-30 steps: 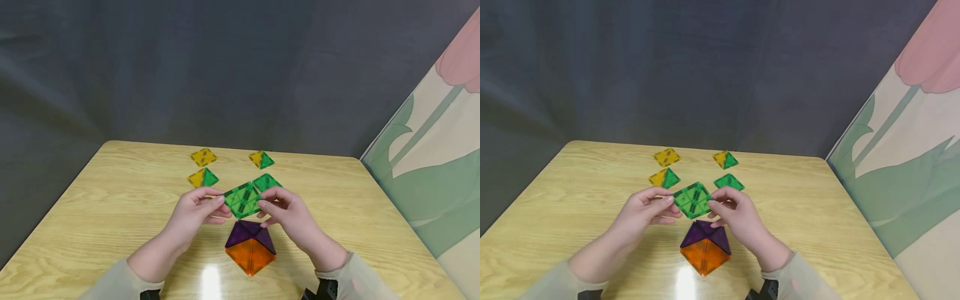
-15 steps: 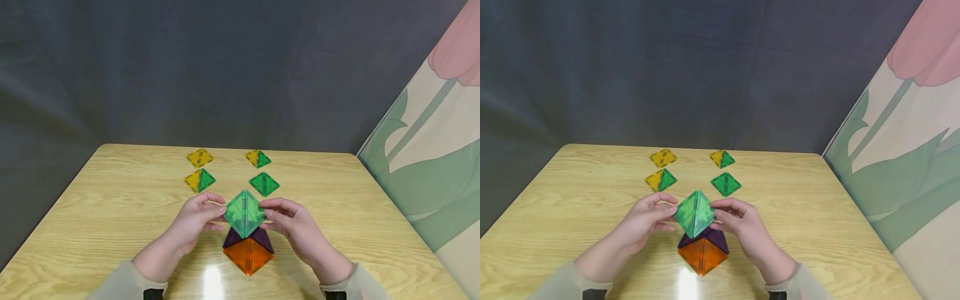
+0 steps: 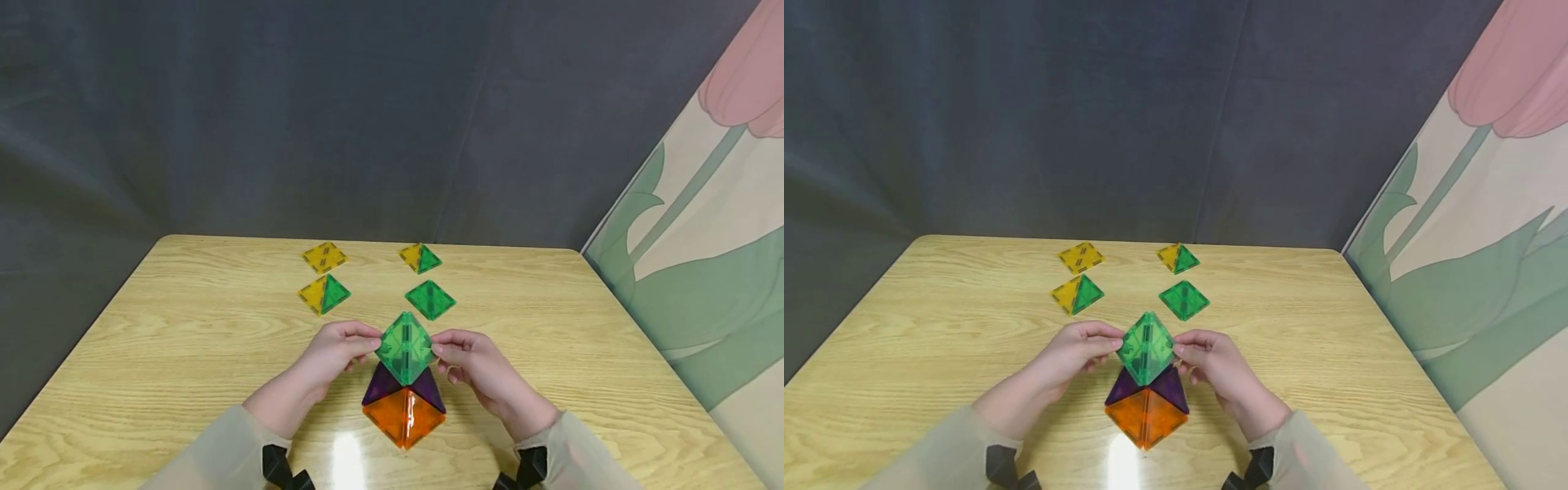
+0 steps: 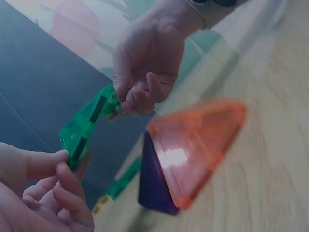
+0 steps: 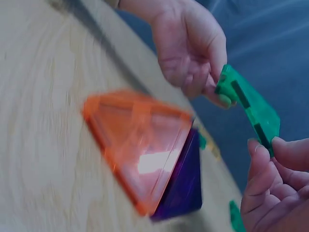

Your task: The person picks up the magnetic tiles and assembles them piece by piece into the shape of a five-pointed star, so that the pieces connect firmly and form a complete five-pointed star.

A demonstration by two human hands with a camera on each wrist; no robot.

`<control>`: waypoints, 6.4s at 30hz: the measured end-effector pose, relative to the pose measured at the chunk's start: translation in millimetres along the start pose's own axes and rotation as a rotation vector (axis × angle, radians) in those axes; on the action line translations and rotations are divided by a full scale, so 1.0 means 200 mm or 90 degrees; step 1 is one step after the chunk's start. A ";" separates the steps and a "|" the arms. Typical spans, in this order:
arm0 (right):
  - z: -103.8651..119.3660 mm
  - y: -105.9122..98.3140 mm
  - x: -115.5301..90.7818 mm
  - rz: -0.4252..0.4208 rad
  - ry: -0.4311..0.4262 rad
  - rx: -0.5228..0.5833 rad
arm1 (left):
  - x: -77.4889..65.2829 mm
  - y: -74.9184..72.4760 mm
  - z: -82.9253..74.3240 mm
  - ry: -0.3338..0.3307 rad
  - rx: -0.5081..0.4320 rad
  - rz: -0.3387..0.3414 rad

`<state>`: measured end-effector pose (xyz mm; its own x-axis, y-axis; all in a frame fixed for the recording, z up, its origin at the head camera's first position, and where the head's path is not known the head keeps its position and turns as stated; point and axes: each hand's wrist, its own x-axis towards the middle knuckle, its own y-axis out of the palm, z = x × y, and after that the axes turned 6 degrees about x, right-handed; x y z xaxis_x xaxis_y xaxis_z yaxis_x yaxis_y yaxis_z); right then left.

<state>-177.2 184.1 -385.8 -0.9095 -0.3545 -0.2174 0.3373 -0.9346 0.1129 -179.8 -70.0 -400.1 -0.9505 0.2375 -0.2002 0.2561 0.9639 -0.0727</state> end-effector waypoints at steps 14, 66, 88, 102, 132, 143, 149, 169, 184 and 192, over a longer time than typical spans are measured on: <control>-0.15 -0.08 0.14 0.007 0.028 0.004 | 0.14 0.04 0.11 -0.021 0.018 0.039; 0.22 0.23 0.57 0.083 0.069 -0.001 | 0.16 -0.58 0.04 -0.084 0.044 -0.125; 0.12 0.41 0.83 -0.020 0.136 0.043 | 0.30 -0.58 0.02 -0.143 0.040 -0.195; 0.09 0.40 0.86 0.028 0.138 -0.176 | 0.26 -0.54 0.06 -0.140 0.169 -0.088; 0.13 0.42 0.38 0.086 0.152 -0.138 | 0.00 -0.49 -0.08 -0.126 0.277 -0.053; 0.10 0.45 0.36 0.015 0.136 -0.081 | 0.00 -0.49 -0.07 -0.137 0.149 -0.035; 0.09 0.43 0.38 0.025 0.136 -0.069 | -0.02 -0.46 -0.08 -0.138 0.119 -0.034; 0.02 0.47 0.45 0.004 0.136 -0.076 | 0.03 -0.41 0.08 -0.083 0.187 -0.126; 0.04 0.47 0.47 0.053 0.134 -0.204 | -0.06 -0.41 0.06 -0.106 0.111 -0.084; 0.16 0.41 0.38 0.087 0.049 -0.234 | -0.16 -0.38 -0.03 -0.042 0.029 -0.096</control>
<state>-226.3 81.5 -361.6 -0.8336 -0.4648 -0.2984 0.5316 -0.8218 -0.2050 -169.1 -149.6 -381.7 -0.9656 0.0801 -0.2476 0.1199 0.9813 -0.1503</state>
